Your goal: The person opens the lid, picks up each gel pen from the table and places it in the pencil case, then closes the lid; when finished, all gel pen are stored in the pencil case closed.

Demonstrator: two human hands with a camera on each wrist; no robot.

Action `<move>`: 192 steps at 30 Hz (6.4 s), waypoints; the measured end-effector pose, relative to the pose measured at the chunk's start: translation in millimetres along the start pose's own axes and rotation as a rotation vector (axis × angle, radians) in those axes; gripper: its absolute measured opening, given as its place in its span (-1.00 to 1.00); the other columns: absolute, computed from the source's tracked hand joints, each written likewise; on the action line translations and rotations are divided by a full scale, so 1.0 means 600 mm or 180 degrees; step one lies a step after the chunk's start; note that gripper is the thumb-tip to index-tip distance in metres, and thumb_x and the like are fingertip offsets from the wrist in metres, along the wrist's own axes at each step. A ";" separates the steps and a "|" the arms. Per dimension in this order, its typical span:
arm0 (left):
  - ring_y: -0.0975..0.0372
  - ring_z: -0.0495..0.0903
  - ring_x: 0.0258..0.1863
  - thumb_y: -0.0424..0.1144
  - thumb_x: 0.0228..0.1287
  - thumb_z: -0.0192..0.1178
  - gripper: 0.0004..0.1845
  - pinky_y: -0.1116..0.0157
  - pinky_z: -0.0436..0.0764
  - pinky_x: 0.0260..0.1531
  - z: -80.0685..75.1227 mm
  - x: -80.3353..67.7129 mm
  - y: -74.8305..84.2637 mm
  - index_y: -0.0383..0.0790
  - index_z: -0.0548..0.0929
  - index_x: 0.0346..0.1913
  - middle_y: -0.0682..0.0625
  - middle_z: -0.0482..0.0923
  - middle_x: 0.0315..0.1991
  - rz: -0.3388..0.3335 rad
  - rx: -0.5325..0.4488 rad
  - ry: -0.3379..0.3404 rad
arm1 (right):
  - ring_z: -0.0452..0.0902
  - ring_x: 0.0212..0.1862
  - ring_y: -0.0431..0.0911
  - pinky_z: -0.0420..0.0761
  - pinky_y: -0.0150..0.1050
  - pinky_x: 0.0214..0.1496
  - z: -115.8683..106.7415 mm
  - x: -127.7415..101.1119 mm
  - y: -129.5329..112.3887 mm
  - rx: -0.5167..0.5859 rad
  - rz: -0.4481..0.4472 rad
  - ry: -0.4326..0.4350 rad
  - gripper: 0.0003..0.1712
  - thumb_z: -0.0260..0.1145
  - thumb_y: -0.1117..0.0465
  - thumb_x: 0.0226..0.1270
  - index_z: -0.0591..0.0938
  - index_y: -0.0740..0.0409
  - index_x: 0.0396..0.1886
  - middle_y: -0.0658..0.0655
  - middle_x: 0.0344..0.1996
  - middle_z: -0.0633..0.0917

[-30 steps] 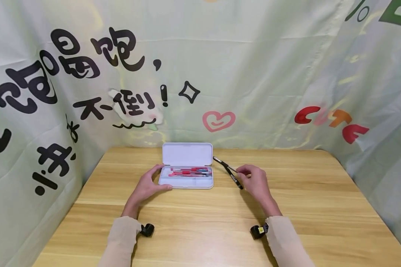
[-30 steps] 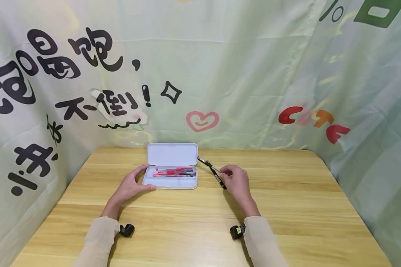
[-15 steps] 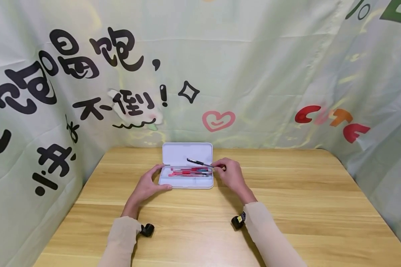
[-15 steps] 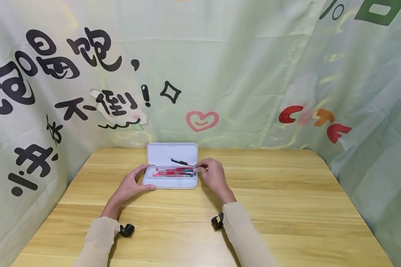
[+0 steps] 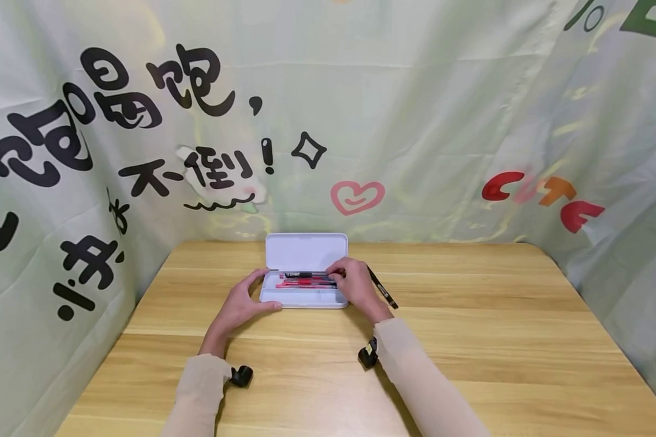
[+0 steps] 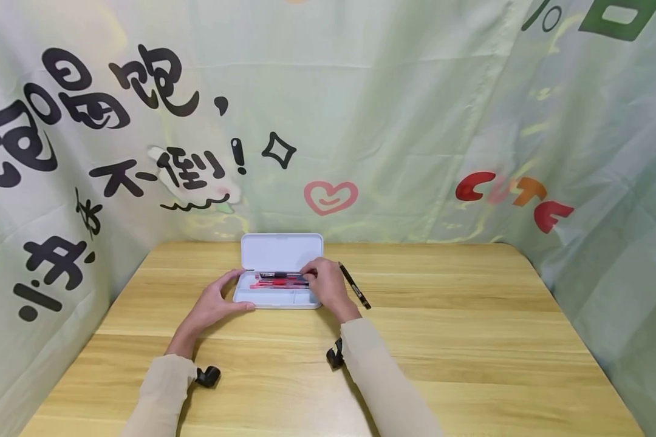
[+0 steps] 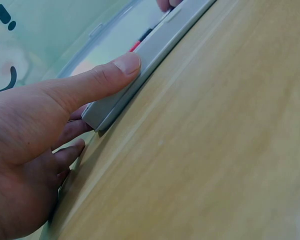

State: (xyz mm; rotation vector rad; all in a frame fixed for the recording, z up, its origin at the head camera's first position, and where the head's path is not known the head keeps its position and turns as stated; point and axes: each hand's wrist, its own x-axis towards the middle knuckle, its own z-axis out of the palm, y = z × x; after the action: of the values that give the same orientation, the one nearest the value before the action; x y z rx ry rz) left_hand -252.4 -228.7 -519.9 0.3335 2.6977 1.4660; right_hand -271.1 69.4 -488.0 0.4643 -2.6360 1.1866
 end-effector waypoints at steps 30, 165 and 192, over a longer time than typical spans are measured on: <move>-0.16 0.03 0.57 0.08 -0.06 0.65 0.04 -0.27 0.06 0.46 -0.002 -0.001 0.002 -0.07 0.38 0.51 -0.28 0.08 0.59 -0.0118 0.0021 -0.0007 | 0.66 -0.02 0.11 0.66 0.08 0.03 -0.091 -0.056 0.014 0.0156 0.0022 0.0284 -0.74 0.38 0.49 0.32 0.75 0.29 -0.01 0.20 -0.10 0.77; -0.04 0.11 0.56 0.00 -0.12 0.70 0.22 -0.18 0.04 0.50 -0.001 0.001 0.006 -0.15 0.20 0.60 -0.13 0.32 0.51 0.0003 -0.0139 0.0069 | 0.60 0.03 0.09 0.59 -0.27 -0.07 -0.041 -0.027 0.041 0.1238 0.0894 -0.0402 -0.35 0.33 0.45 0.39 0.41 0.33 0.45 0.34 0.11 0.68; 0.00 0.30 0.46 -0.12 -0.13 0.71 -0.02 -0.09 0.14 0.49 -0.002 0.000 0.000 -0.15 0.34 0.35 -0.17 0.43 0.40 0.0195 -0.0303 0.0140 | 0.57 0.22 0.13 0.54 -0.01 0.28 -0.049 -0.052 0.041 0.1079 0.0630 -0.0334 -0.63 0.15 0.33 0.59 0.58 0.29 0.29 0.29 0.18 0.66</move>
State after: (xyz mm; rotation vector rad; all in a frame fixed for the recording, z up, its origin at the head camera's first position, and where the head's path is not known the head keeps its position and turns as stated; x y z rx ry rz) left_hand -252.8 -229.6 -519.4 0.3864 2.6623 1.6306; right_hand -249.2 113.1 -495.8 0.3330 -2.6215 1.7295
